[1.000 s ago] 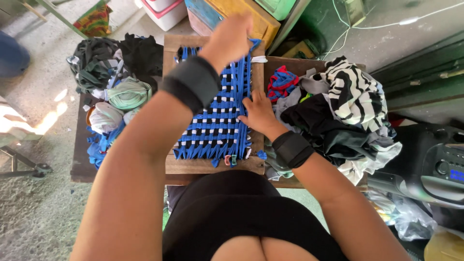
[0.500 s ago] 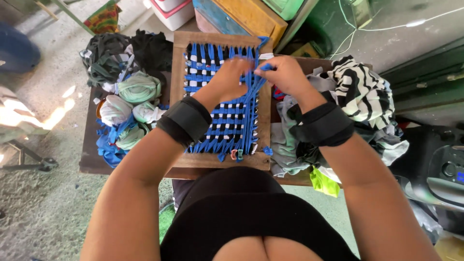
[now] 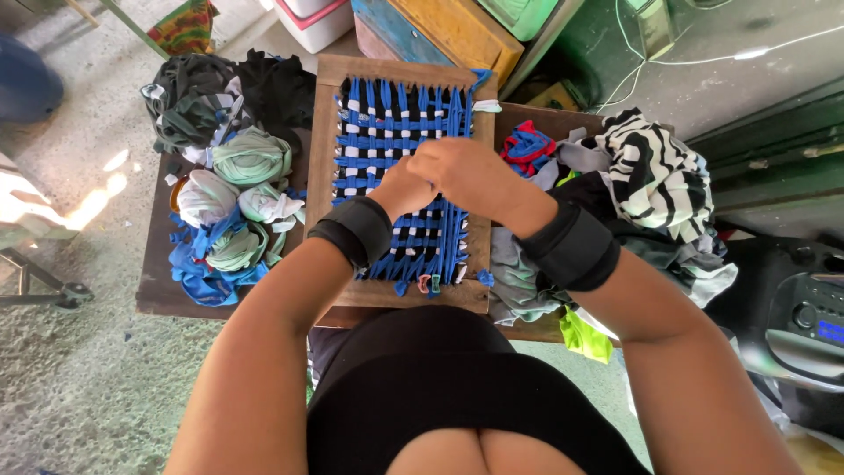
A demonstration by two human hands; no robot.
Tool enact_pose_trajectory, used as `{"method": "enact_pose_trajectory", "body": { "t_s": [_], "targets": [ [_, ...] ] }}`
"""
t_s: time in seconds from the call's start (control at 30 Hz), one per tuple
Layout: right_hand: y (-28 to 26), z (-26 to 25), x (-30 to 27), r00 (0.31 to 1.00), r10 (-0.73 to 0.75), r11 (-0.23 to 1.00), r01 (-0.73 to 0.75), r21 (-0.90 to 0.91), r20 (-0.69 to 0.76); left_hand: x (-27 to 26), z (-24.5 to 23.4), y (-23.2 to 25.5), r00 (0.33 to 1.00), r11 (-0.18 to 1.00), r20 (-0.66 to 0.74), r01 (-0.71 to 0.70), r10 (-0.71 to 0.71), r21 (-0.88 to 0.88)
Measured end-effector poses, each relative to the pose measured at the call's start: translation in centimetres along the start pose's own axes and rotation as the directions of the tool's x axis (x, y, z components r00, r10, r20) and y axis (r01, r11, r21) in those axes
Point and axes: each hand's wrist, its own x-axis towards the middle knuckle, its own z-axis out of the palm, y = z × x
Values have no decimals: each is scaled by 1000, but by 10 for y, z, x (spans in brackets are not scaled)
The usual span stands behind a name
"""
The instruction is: The person is weaving fabric strips into a pattern on a small wooden loom to create a rug.
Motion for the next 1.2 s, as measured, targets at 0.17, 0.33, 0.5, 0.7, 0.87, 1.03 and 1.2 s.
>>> {"method": "enact_pose_trajectory", "body": {
  "t_s": [0.17,0.33,0.5,0.7,0.87,1.03,1.2],
  "targets": [
    [27,8,-7,989,112,993,-116,-36,-95,-19,-8,9,976,965,-68,-195,209,176],
    [79,70,-34,946,318,946,-321,-43,-56,-22,4,15,980,852,-15,-165,198,496],
    [116,134,-63,902,363,925,-317,-211,234,-15,29,-2,979,829,38,-189,199,526],
    [115,114,-70,824,442,892,-364,-267,355,-35,11,25,985,845,117,-171,129,507],
    [114,109,-59,810,474,880,-440,-177,346,-15,43,14,990,845,78,-143,120,516],
    [92,104,-55,775,547,836,-486,-255,315,-23,35,21,990,860,56,-143,133,490],
    [83,106,-59,823,546,795,-448,-409,159,-26,33,27,990,852,127,-118,62,511]
  ]
}}
